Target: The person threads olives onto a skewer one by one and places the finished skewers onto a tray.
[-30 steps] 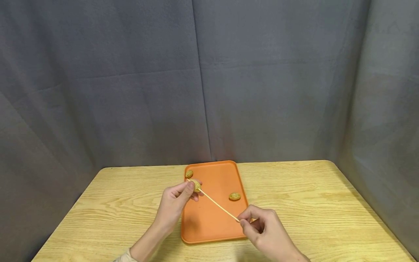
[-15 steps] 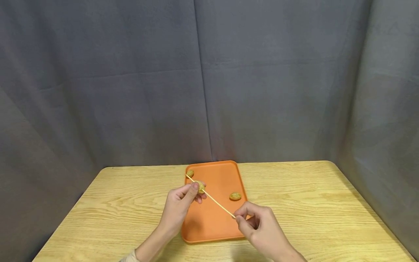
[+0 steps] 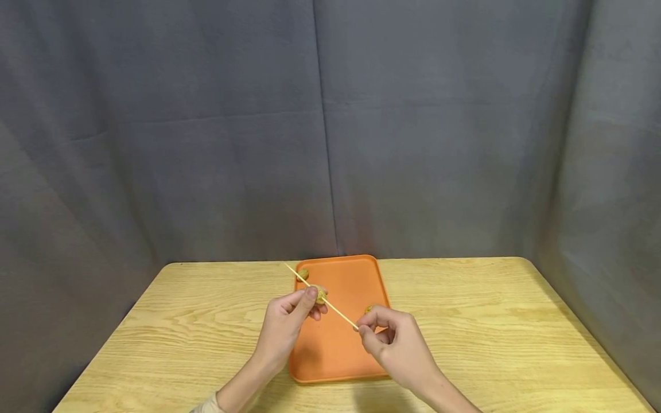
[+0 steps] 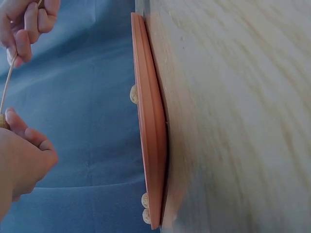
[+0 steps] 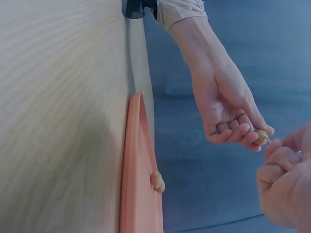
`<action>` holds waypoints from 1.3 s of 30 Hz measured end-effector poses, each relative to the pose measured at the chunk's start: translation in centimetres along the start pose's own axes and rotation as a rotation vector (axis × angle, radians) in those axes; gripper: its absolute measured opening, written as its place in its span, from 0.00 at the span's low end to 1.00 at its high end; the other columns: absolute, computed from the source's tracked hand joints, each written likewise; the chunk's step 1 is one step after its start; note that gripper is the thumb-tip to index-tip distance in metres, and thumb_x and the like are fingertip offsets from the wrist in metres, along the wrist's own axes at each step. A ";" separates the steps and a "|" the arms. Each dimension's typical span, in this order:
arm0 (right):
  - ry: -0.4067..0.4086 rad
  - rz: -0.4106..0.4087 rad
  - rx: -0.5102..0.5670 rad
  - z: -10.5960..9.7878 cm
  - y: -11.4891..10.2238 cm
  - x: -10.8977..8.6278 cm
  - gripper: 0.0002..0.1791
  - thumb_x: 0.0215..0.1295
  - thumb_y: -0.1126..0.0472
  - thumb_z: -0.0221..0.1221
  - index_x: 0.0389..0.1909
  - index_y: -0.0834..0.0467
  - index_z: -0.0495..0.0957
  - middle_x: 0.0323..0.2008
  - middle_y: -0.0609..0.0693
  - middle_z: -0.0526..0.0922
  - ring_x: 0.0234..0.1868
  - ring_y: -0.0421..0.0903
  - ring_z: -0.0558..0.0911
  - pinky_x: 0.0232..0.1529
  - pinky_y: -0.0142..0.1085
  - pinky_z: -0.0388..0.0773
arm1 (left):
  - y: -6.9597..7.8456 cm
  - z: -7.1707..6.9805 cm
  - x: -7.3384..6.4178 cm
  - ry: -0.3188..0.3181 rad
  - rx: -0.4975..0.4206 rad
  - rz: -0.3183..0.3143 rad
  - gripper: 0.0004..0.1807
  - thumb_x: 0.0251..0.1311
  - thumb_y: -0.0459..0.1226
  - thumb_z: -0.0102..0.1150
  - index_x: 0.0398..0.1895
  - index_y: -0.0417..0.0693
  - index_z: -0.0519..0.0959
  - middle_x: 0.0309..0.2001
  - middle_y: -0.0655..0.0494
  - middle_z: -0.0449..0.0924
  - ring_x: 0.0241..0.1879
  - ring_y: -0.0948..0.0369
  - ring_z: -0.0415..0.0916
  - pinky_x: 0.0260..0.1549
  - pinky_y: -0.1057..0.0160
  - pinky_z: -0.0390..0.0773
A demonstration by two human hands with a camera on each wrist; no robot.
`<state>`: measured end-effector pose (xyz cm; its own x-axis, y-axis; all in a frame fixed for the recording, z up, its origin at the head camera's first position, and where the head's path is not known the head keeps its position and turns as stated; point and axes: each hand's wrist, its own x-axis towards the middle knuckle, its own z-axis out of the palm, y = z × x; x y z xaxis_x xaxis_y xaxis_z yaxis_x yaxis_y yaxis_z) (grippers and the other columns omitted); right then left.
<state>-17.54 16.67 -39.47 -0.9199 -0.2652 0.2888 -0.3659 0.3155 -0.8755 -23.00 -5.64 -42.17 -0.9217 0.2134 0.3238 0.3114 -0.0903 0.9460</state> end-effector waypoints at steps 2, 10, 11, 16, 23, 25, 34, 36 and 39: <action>0.002 -0.008 0.008 0.2 -0.1 0.3 0.04 0.70 0.63 0.59 0.35 0.57 0.82 0.24 0.45 0.78 0.12 0.31 0.63 0.12 0.28 0.66 | 0.0 0.0 0.0 0.002 0.004 -0.005 0.15 0.75 0.43 0.52 0.42 0.43 0.86 0.34 0.45 0.86 0.34 0.60 0.82 0.51 0.59 0.81; 0.023 0.018 0.014 1.0 -0.7 1.8 0.04 0.68 0.64 0.60 0.34 0.57 0.82 0.21 0.48 0.78 0.12 0.33 0.64 0.12 0.26 0.64 | 0.0 0.3 -0.1 0.003 0.006 -0.022 0.15 0.74 0.43 0.53 0.40 0.44 0.86 0.33 0.44 0.86 0.35 0.53 0.81 0.54 0.56 0.78; 0.025 0.017 0.018 1.1 -0.8 1.9 0.04 0.68 0.65 0.60 0.34 0.57 0.82 0.21 0.48 0.78 0.12 0.33 0.63 0.12 0.26 0.63 | 0.0 0.3 -0.1 0.005 0.006 -0.020 0.15 0.74 0.43 0.53 0.40 0.45 0.86 0.33 0.44 0.86 0.35 0.54 0.81 0.54 0.55 0.78; 0.019 0.008 0.058 1.6 -0.8 2.6 0.04 0.68 0.67 0.59 0.33 0.60 0.80 0.20 0.48 0.76 0.11 0.32 0.60 0.11 0.24 0.60 | 0.0 0.4 -0.1 0.000 0.015 -0.022 0.16 0.73 0.44 0.54 0.36 0.43 0.86 0.31 0.45 0.85 0.34 0.56 0.80 0.56 0.55 0.74; 0.007 0.037 0.091 1.9 -0.6 2.9 0.04 0.68 0.67 0.58 0.34 0.60 0.80 0.20 0.48 0.76 0.11 0.33 0.60 0.11 0.25 0.59 | -0.2 0.4 -0.3 -0.038 0.077 -0.050 0.19 0.73 0.47 0.53 0.39 0.43 0.86 0.32 0.49 0.87 0.34 0.61 0.80 0.54 0.56 0.76; -0.013 0.038 0.090 1.7 -0.5 3.0 0.04 0.70 0.65 0.58 0.35 0.59 0.80 0.21 0.49 0.76 0.12 0.33 0.61 0.12 0.25 0.60 | -0.1 0.2 -0.1 -0.047 0.081 -0.057 0.17 0.74 0.47 0.53 0.41 0.47 0.86 0.34 0.49 0.87 0.34 0.62 0.80 0.54 0.57 0.77; -0.181 0.007 -0.010 -0.3 -0.3 3.2 0.08 0.74 0.54 0.57 0.44 0.51 0.82 0.27 0.51 0.80 0.17 0.33 0.67 0.15 0.28 0.67 | 0.5 -1.4 0.8 0.114 0.032 -0.050 0.18 0.73 0.51 0.51 0.46 0.49 0.84 0.34 0.49 0.84 0.31 0.62 0.80 0.41 0.66 0.79; -0.209 0.006 -0.035 -0.8 -0.4 3.2 0.08 0.74 0.55 0.56 0.43 0.51 0.82 0.26 0.50 0.80 0.16 0.33 0.67 0.15 0.29 0.67 | 0.8 -1.6 0.8 0.131 0.027 -0.037 0.19 0.73 0.51 0.53 0.46 0.47 0.84 0.34 0.48 0.84 0.30 0.61 0.80 0.41 0.66 0.79; -0.234 -0.011 -0.047 -1.5 -0.5 3.1 0.08 0.75 0.56 0.55 0.43 0.54 0.82 0.25 0.50 0.79 0.16 0.34 0.70 0.17 0.31 0.72 | 1.3 -1.7 0.9 0.140 0.013 -0.013 0.19 0.72 0.50 0.54 0.45 0.44 0.84 0.33 0.47 0.83 0.30 0.61 0.80 0.41 0.66 0.79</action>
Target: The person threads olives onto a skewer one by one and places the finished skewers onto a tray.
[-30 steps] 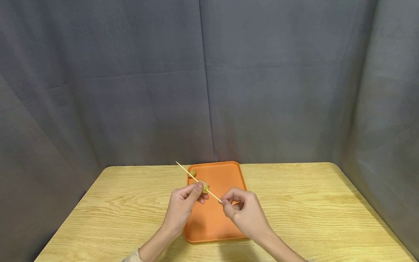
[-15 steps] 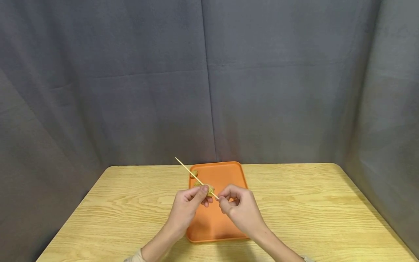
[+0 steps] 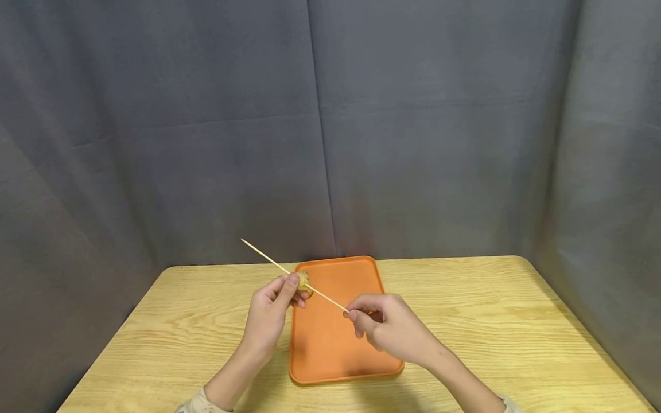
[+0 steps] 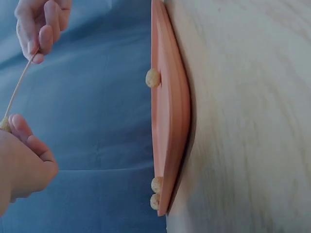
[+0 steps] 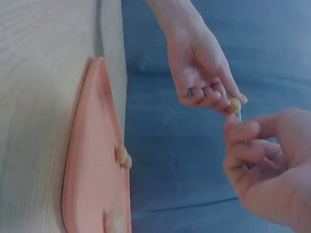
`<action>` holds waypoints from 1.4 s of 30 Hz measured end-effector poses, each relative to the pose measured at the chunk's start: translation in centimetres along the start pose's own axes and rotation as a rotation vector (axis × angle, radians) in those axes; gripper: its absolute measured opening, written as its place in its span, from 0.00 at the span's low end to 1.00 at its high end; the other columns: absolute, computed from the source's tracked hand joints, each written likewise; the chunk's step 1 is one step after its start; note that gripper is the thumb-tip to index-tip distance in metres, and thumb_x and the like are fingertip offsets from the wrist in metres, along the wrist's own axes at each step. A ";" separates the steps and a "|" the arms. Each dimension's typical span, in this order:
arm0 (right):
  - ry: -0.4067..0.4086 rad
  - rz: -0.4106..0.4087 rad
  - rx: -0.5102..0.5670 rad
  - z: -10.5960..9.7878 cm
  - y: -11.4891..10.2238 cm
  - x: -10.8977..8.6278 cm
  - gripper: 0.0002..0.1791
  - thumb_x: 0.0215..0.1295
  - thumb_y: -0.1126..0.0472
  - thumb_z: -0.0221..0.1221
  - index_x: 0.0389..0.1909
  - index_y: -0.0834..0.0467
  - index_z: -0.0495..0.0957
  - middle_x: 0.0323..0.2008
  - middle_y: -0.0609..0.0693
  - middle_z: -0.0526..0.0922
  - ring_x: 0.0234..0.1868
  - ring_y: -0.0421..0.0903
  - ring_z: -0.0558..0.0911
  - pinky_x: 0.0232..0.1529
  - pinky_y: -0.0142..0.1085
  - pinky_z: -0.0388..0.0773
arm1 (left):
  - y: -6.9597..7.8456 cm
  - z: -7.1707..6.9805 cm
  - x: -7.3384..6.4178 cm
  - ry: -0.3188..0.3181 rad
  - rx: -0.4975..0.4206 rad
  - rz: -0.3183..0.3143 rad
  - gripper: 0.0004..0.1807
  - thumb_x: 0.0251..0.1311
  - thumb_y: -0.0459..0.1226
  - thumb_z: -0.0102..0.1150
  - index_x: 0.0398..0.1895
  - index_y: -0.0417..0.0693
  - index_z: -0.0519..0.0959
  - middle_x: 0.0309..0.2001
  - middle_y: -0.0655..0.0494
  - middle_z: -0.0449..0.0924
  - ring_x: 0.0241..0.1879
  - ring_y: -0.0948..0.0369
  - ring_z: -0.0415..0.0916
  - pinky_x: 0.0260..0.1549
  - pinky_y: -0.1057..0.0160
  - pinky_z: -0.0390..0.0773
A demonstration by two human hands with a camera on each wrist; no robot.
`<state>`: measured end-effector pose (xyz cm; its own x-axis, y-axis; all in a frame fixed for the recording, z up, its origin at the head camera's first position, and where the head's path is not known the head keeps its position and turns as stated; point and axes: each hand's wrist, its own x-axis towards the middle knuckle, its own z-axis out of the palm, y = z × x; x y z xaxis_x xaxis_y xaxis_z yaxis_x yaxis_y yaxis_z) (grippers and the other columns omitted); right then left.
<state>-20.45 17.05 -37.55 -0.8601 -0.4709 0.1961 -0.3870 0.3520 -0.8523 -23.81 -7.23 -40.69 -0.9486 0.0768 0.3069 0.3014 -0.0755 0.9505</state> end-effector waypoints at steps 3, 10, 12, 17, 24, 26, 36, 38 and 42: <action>0.024 -0.036 -0.022 -0.2 -0.2 -0.1 0.09 0.75 0.59 0.55 0.42 0.57 0.83 0.24 0.50 0.79 0.17 0.34 0.71 0.18 0.31 0.74 | 0.3 0.0 0.0 0.003 -0.017 0.020 0.17 0.71 0.48 0.56 0.44 0.44 0.85 0.33 0.49 0.83 0.31 0.60 0.80 0.42 0.65 0.81; 0.191 -0.091 -0.136 0.3 -0.7 -0.5 0.09 0.69 0.69 0.58 0.34 0.55 0.85 0.21 0.45 0.80 0.19 0.33 0.72 0.17 0.28 0.72 | 0.3 0.5 -0.4 -0.034 0.032 0.022 0.14 0.72 0.45 0.56 0.42 0.47 0.86 0.32 0.47 0.84 0.33 0.59 0.82 0.46 0.63 0.83; 0.227 -0.098 -0.135 0.6 -0.7 -0.6 0.11 0.68 0.71 0.58 0.32 0.55 0.85 0.20 0.44 0.80 0.19 0.33 0.72 0.17 0.29 0.72 | 0.3 0.7 -0.4 -0.038 0.035 0.021 0.14 0.72 0.46 0.56 0.42 0.48 0.87 0.32 0.45 0.85 0.33 0.59 0.82 0.46 0.63 0.83; 0.260 -0.085 -0.118 1.3 -0.5 -0.7 0.12 0.68 0.72 0.58 0.30 0.55 0.84 0.19 0.44 0.79 0.18 0.33 0.72 0.17 0.29 0.73 | 0.2 1.1 -0.6 -0.049 0.045 0.004 0.16 0.72 0.47 0.56 0.42 0.47 0.86 0.32 0.45 0.85 0.34 0.60 0.81 0.46 0.63 0.83; 0.227 -0.002 -0.079 1.4 0.1 -0.5 0.10 0.70 0.70 0.57 0.32 0.58 0.84 0.19 0.47 0.79 0.18 0.34 0.72 0.17 0.27 0.71 | -0.4 1.3 -0.5 -0.106 0.079 -0.019 0.18 0.72 0.48 0.55 0.39 0.44 0.86 0.34 0.44 0.84 0.34 0.58 0.81 0.48 0.62 0.82; 0.211 0.033 -0.058 1.3 0.4 -0.3 0.09 0.71 0.69 0.56 0.32 0.59 0.84 0.19 0.48 0.79 0.17 0.34 0.70 0.16 0.25 0.68 | -0.6 1.2 -0.3 -0.120 0.103 -0.032 0.18 0.72 0.50 0.55 0.40 0.45 0.85 0.34 0.44 0.85 0.35 0.57 0.82 0.49 0.61 0.82; 0.226 0.126 0.005 0.7 1.9 0.2 0.09 0.73 0.67 0.54 0.35 0.62 0.83 0.23 0.53 0.80 0.23 0.37 0.76 0.21 0.27 0.72 | -1.8 1.2 0.3 -0.171 0.146 -0.109 0.23 0.74 0.57 0.46 0.54 0.52 0.80 0.43 0.50 0.87 0.41 0.49 0.83 0.49 0.55 0.80; 0.248 0.151 0.020 0.3 2.1 0.4 0.09 0.73 0.67 0.54 0.35 0.62 0.83 0.24 0.54 0.80 0.24 0.39 0.77 0.21 0.27 0.73 | -2.0 1.2 0.4 -0.171 0.169 -0.113 0.24 0.74 0.58 0.45 0.54 0.54 0.80 0.44 0.51 0.87 0.42 0.52 0.83 0.50 0.53 0.79; 0.288 0.185 0.057 -0.8 2.3 0.9 0.09 0.73 0.68 0.54 0.37 0.64 0.82 0.24 0.54 0.80 0.24 0.38 0.76 0.21 0.26 0.72 | -2.5 1.3 0.7 -0.146 0.250 -0.107 0.21 0.73 0.55 0.48 0.55 0.57 0.81 0.44 0.52 0.86 0.44 0.55 0.82 0.47 0.58 0.78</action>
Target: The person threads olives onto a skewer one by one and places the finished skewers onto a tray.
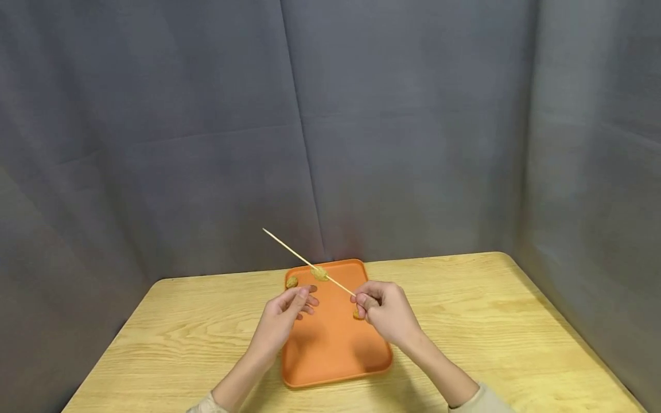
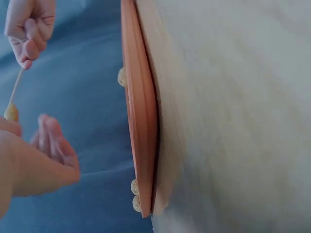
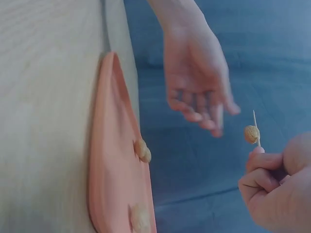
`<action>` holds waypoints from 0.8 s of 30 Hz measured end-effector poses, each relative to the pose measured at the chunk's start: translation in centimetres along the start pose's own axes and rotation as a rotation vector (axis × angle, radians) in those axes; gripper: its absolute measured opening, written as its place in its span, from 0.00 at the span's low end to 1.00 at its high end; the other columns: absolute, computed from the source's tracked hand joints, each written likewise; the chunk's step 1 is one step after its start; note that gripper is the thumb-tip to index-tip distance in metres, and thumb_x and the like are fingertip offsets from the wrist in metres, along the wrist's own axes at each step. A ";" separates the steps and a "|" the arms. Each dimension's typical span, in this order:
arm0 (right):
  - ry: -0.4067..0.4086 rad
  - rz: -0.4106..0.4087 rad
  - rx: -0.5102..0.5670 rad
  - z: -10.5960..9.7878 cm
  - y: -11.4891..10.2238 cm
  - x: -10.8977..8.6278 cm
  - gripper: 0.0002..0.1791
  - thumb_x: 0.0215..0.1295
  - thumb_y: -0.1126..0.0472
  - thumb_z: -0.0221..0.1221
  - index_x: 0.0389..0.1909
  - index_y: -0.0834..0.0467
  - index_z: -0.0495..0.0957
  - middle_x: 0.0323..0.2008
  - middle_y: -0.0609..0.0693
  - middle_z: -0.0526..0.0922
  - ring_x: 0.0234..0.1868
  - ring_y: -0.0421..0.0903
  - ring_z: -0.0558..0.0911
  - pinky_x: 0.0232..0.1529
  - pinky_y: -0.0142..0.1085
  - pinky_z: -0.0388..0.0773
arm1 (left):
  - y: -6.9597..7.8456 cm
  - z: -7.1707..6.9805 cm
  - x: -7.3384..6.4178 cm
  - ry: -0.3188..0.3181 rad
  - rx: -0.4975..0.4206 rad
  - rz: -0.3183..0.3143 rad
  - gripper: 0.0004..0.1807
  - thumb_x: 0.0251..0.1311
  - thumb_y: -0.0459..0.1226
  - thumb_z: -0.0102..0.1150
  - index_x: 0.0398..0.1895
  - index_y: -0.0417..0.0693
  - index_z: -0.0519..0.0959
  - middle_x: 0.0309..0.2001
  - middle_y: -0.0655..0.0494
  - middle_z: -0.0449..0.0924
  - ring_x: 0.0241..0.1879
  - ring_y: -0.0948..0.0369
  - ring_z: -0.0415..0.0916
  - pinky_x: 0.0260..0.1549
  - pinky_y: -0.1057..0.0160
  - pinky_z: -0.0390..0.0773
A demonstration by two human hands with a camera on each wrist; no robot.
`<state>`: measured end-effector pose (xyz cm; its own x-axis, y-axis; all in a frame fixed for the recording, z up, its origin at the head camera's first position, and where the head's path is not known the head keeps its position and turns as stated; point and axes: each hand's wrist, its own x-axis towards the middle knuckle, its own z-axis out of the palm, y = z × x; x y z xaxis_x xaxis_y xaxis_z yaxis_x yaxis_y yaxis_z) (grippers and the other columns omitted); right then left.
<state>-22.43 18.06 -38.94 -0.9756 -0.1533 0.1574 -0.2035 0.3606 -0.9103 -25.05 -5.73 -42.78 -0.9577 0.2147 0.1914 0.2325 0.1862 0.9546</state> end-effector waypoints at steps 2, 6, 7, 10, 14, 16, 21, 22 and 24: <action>0.019 0.010 0.017 -0.6 0.1 0.3 0.08 0.73 0.68 0.54 0.38 0.65 0.82 0.24 0.52 0.79 0.23 0.37 0.73 0.20 0.25 0.69 | -0.3 0.2 0.3 0.009 0.048 -0.004 0.17 0.73 0.52 0.52 0.54 0.56 0.82 0.43 0.52 0.86 0.45 0.57 0.81 0.45 0.60 0.77; 0.058 0.020 0.015 -2.1 0.4 0.7 0.08 0.72 0.67 0.55 0.39 0.65 0.82 0.24 0.51 0.78 0.22 0.37 0.71 0.20 0.26 0.67 | -1.4 0.9 1.3 -0.025 0.115 -0.019 0.13 0.73 0.43 0.55 0.55 0.53 0.82 0.43 0.52 0.86 0.45 0.58 0.82 0.43 0.58 0.81; 0.068 0.017 0.002 -2.5 0.5 0.8 0.08 0.72 0.66 0.55 0.40 0.65 0.82 0.23 0.51 0.78 0.21 0.37 0.70 0.20 0.26 0.65 | -1.7 1.2 1.6 -0.038 0.126 -0.024 0.13 0.72 0.42 0.56 0.54 0.53 0.83 0.43 0.52 0.86 0.45 0.57 0.82 0.43 0.58 0.82; 0.090 0.023 -0.017 -3.6 0.9 0.8 0.09 0.72 0.65 0.56 0.41 0.66 0.82 0.23 0.51 0.78 0.22 0.37 0.71 0.20 0.27 0.66 | -2.4 2.1 2.4 -0.087 0.174 -0.036 0.12 0.71 0.40 0.56 0.53 0.51 0.83 0.43 0.54 0.87 0.44 0.57 0.83 0.41 0.60 0.83; 0.103 0.046 -0.038 -5.1 2.0 0.8 0.10 0.73 0.63 0.56 0.42 0.66 0.81 0.25 0.52 0.79 0.22 0.36 0.69 0.21 0.28 0.67 | -2.9 3.7 3.6 -0.191 0.294 -0.021 0.13 0.70 0.40 0.58 0.53 0.49 0.84 0.44 0.56 0.86 0.42 0.60 0.82 0.38 0.65 0.81; 0.104 0.055 -0.053 -5.8 2.6 0.9 0.10 0.74 0.62 0.55 0.42 0.66 0.81 0.26 0.51 0.79 0.22 0.36 0.67 0.22 0.28 0.67 | -3.0 4.6 4.2 -0.255 0.372 0.016 0.13 0.69 0.40 0.59 0.53 0.48 0.84 0.44 0.56 0.86 0.41 0.63 0.81 0.36 0.67 0.80; 0.105 0.043 -0.082 -6.7 3.5 1.7 0.11 0.75 0.62 0.54 0.41 0.65 0.81 0.27 0.51 0.80 0.20 0.35 0.66 0.20 0.28 0.65 | -2.7 6.6 5.4 -0.314 0.545 0.090 0.16 0.65 0.38 0.64 0.55 0.46 0.83 0.40 0.54 0.87 0.37 0.65 0.81 0.34 0.69 0.78; 0.102 0.042 -0.085 -6.7 3.5 1.9 0.11 0.75 0.62 0.53 0.41 0.65 0.81 0.27 0.51 0.80 0.19 0.35 0.66 0.19 0.28 0.64 | -2.6 6.9 5.6 -0.305 0.574 0.087 0.17 0.64 0.39 0.65 0.55 0.46 0.83 0.40 0.54 0.87 0.36 0.65 0.81 0.34 0.68 0.78; 0.097 0.040 -0.085 -6.7 3.6 2.2 0.11 0.75 0.63 0.53 0.42 0.65 0.81 0.26 0.52 0.80 0.18 0.35 0.66 0.18 0.27 0.63 | -2.3 7.3 5.8 -0.283 0.620 0.061 0.18 0.62 0.41 0.68 0.55 0.48 0.83 0.41 0.54 0.87 0.35 0.65 0.81 0.34 0.67 0.79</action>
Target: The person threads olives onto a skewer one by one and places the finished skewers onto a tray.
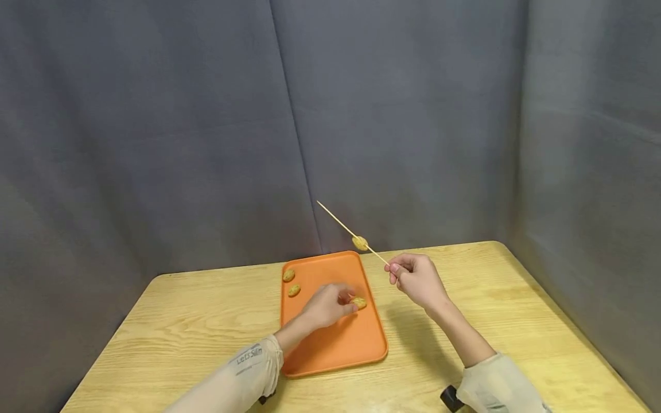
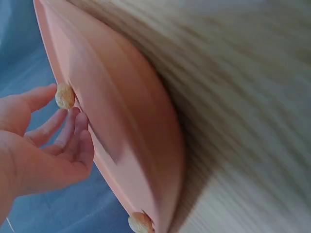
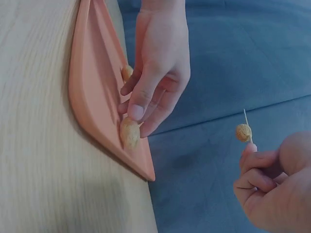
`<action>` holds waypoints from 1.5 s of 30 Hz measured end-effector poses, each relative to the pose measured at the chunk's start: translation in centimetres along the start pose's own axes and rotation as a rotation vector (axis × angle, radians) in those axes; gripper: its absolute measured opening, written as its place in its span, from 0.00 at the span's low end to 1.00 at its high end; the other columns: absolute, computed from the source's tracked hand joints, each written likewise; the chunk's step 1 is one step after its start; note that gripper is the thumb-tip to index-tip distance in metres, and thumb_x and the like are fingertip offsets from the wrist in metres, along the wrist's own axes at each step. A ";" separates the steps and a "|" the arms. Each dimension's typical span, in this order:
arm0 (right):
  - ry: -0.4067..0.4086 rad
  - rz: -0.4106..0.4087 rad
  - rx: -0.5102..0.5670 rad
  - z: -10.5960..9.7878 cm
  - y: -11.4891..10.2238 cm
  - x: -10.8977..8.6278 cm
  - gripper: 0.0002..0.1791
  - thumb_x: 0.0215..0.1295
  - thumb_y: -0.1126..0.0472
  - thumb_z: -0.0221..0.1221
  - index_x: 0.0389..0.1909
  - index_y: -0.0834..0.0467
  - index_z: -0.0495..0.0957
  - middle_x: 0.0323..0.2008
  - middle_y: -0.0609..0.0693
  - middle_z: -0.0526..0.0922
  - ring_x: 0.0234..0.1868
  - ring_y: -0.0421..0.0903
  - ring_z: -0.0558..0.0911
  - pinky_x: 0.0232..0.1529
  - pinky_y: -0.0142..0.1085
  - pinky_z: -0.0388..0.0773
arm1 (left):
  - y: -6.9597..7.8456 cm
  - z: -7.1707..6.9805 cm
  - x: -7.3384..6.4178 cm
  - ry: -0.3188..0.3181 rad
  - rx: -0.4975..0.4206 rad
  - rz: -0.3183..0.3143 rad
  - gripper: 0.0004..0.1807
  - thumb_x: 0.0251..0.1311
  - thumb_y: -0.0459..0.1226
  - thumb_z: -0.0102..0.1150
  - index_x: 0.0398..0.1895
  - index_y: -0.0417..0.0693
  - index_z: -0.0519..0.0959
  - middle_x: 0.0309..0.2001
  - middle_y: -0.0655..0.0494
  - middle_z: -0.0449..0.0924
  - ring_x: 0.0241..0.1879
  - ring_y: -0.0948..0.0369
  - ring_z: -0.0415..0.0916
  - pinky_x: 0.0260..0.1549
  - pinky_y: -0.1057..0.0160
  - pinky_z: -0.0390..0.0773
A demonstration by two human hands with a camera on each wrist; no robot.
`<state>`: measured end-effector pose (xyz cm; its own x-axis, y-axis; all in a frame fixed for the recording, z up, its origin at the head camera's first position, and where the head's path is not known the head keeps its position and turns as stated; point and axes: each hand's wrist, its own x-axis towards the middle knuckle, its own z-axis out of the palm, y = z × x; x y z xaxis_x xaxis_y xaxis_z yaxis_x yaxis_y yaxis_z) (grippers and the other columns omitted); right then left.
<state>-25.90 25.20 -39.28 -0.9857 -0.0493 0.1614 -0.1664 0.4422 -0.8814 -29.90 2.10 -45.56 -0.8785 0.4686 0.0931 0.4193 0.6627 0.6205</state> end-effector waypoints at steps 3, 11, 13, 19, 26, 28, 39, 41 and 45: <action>-0.008 0.010 0.013 0.3 0.0 0.1 0.11 0.75 0.64 0.52 0.43 0.67 0.81 0.25 0.52 0.80 0.19 0.35 0.67 0.18 0.27 0.64 | 0.3 0.1 0.2 0.013 0.031 -0.047 0.19 0.59 0.42 0.70 0.54 0.50 0.84 0.43 0.55 0.87 0.37 0.64 0.82 0.34 0.64 0.80; 0.033 -0.034 -0.064 1.0 0.0 0.1 0.10 0.73 0.66 0.53 0.40 0.65 0.82 0.25 0.54 0.81 0.17 0.36 0.66 0.15 0.28 0.62 | 0.6 0.6 0.2 0.043 0.015 -0.070 0.09 0.57 0.38 0.71 0.42 0.51 0.88 0.38 0.58 0.88 0.37 0.64 0.82 0.33 0.65 0.79; 0.046 -0.041 -0.093 1.0 0.0 0.1 0.09 0.73 0.66 0.53 0.40 0.64 0.82 0.25 0.54 0.81 0.16 0.36 0.65 0.15 0.28 0.62 | 0.5 0.7 0.2 0.047 0.003 -0.053 0.08 0.58 0.37 0.70 0.41 0.51 0.88 0.37 0.59 0.88 0.36 0.65 0.82 0.34 0.67 0.79; 0.069 -0.064 -0.147 1.1 -0.3 -0.1 0.09 0.73 0.65 0.54 0.39 0.62 0.82 0.26 0.53 0.82 0.17 0.38 0.66 0.16 0.29 0.64 | -0.6 0.3 0.1 0.040 -0.077 0.027 0.07 0.60 0.38 0.69 0.40 0.50 0.88 0.40 0.58 0.89 0.36 0.69 0.80 0.35 0.71 0.78; 0.063 -0.078 -0.189 1.4 -1.2 -0.6 0.09 0.71 0.68 0.53 0.34 0.60 0.82 0.33 0.54 0.86 0.22 0.41 0.68 0.17 0.30 0.64 | -2.1 -1.3 -1.1 0.071 -0.192 0.025 0.13 0.58 0.38 0.70 0.46 0.47 0.87 0.44 0.54 0.87 0.39 0.62 0.84 0.38 0.68 0.82; 0.056 -0.077 -0.191 1.6 -1.3 -0.8 0.09 0.70 0.68 0.53 0.34 0.61 0.82 0.32 0.54 0.86 0.20 0.41 0.67 0.16 0.30 0.63 | -2.3 -2.0 -1.9 0.082 -0.231 0.011 0.14 0.58 0.38 0.69 0.47 0.47 0.87 0.45 0.54 0.87 0.40 0.60 0.85 0.39 0.66 0.83; 0.030 -0.096 -0.305 0.7 -1.4 -3.2 0.10 0.72 0.64 0.55 0.30 0.56 0.81 0.23 0.47 0.81 0.29 0.44 0.74 0.29 0.34 0.70 | -1.7 -5.0 -7.0 0.161 -0.479 -0.036 0.14 0.59 0.45 0.70 0.49 0.65 0.84 0.51 0.60 0.83 0.49 0.58 0.83 0.45 0.63 0.84; 0.026 -0.096 -0.306 0.3 -1.4 -4.2 0.11 0.72 0.63 0.55 0.30 0.55 0.81 0.23 0.46 0.81 0.28 0.42 0.73 0.30 0.34 0.70 | -1.9 -5.3 -7.7 0.158 -0.524 -0.042 0.14 0.59 0.45 0.70 0.49 0.66 0.84 0.52 0.60 0.83 0.48 0.59 0.83 0.45 0.62 0.83; 0.020 -0.104 -0.262 -0.4 -1.2 -6.6 0.09 0.72 0.64 0.55 0.32 0.56 0.82 0.20 0.46 0.79 0.19 0.38 0.70 0.21 0.33 0.69 | -2.3 -5.7 -8.7 0.153 -0.614 -0.051 0.16 0.58 0.46 0.71 0.50 0.64 0.84 0.53 0.60 0.83 0.48 0.59 0.83 0.46 0.62 0.82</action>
<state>-19.17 25.36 -39.14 -0.9624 -0.0906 0.2561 -0.2518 0.6518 -0.7153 -24.49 -6.84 -43.30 -0.9356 0.3268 0.1336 0.2080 0.2047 0.9565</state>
